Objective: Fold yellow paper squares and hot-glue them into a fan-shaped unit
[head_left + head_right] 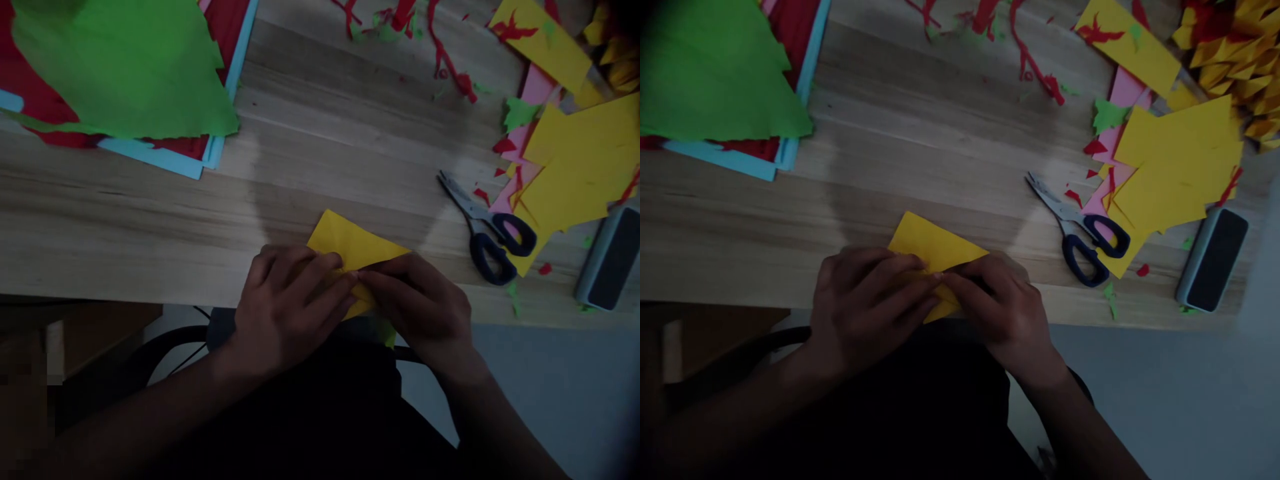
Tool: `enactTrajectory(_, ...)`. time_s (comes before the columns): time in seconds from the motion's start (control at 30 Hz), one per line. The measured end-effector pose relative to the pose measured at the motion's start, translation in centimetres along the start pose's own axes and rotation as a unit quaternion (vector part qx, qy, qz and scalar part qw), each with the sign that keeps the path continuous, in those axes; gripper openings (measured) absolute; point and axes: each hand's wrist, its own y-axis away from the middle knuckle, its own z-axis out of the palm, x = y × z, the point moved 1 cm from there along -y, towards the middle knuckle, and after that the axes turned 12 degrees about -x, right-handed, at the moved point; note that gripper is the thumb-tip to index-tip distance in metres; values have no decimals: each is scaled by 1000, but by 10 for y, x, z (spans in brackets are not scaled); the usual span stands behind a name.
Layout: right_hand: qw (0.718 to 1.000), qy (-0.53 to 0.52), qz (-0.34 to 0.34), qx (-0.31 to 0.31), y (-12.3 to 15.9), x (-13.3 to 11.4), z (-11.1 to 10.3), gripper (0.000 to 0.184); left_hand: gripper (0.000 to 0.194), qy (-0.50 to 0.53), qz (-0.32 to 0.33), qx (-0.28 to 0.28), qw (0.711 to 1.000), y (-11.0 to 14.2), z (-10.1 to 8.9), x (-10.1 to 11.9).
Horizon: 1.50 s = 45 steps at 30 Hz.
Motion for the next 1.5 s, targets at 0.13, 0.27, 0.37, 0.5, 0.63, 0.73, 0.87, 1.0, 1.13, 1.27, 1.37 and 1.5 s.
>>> enactTrajectory(0.13, 999, 32, -42, 14, 0, 6, 1, 26, 20, -8, 5, -2, 1000, 2, 1, -1)
enactTrajectory(0.27, 994, 68, -84, 20, 0, 10, 0, 29, 19, 17, 11, -5, 1000, 3, -1, -2)
enactTrajectory(0.37, 992, 87, -86, 27, -1, 8, -1, 29, 21, 28, 22, 4, 999, 3, -1, -4)
enactTrajectory(0.5, 991, 122, -49, 15, -3, 0, -4, 22, 27, 23, 47, -9, 999, 3, -1, -6)
enactTrajectory(0.63, 995, 63, -68, 45, -3, 5, -4, 20, 19, 35, 35, -8, 999, 2, -3, -5)
enactTrajectory(0.73, 993, -5, -78, 91, 1, 14, 0, 24, 18, 39, 25, -11, 999, 1, -3, -4)
enactTrajectory(0.87, 990, 16, -90, 103, 2, 13, 7, 33, 18, 42, 16, -7, 999, 3, -1, -3)
enactTrajectory(1.0, 990, 70, -88, 88, -1, 7, 9, 33, 18, 63, 12, -1, 998, 2, -2, -3)
enactTrajectory(1.13, 991, 13, -81, 107, -2, 5, 7, 25, 11, 154, -25, -18, 988, 0, -8, -5)
enactTrajectory(1.27, 990, -41, -18, 134, -6, 2, 5, 5, 10, 127, -36, -34, 991, 1, -6, -6)
enactTrajectory(1.37, 990, -50, 4, 133, -11, -2, 5, 3, 15, 93, -32, -36, 995, 2, -3, -5)
enactTrajectory(1.5, 987, -44, -30, 152, -7, -13, 5, 5, 18, 85, -17, -21, 996, 3, -6, -2)
